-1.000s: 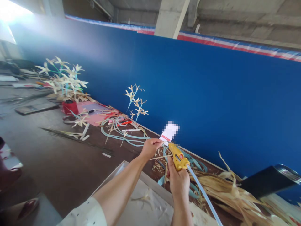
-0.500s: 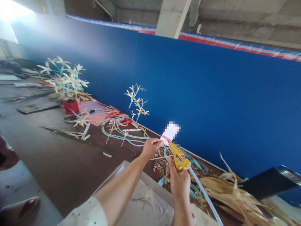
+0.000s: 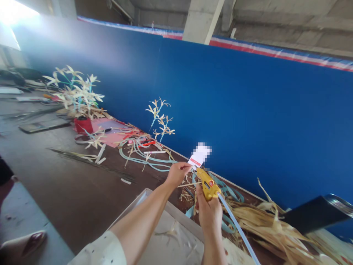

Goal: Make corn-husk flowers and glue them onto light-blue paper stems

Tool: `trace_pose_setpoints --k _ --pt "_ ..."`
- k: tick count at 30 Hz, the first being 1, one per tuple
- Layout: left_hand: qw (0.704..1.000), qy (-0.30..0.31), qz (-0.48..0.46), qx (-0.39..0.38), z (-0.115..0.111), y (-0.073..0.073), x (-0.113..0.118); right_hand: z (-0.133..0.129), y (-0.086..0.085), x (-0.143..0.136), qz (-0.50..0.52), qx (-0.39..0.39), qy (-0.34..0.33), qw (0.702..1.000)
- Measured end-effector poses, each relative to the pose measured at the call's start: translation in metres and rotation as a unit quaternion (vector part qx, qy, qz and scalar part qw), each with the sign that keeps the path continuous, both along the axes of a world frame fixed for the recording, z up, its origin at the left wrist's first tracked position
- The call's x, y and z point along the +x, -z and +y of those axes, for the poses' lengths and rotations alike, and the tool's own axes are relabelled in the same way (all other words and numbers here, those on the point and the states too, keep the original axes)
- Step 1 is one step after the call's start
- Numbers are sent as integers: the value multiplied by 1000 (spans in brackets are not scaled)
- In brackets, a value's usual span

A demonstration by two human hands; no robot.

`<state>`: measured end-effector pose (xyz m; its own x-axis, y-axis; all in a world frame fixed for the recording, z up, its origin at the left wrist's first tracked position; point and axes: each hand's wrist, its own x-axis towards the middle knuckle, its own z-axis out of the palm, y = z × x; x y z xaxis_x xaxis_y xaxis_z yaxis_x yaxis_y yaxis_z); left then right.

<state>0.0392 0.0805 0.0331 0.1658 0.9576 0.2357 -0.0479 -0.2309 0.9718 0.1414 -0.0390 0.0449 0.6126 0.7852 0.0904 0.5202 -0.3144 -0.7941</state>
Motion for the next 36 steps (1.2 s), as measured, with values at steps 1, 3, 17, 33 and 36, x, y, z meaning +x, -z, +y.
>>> trace_pose_setpoints --k 1,3,17,33,36 --pt "1000 -2 2 0 0 0 0 0 -1 -1 1 1 2 1000" --pt "1000 -1 0 2 0 0 0 -2 -4 -5 0 6 3 1000" --pt "1000 -2 2 -12 0 -2 -1 -2 -6 -7 -9 -8 6 1000" --pt "1000 2 1 -9 2 2 1 -2 -8 -9 -7 -19 21 1000" --pt "1000 1 -1 -3 2 3 0 -2 -8 -8 -7 -36 36 999"
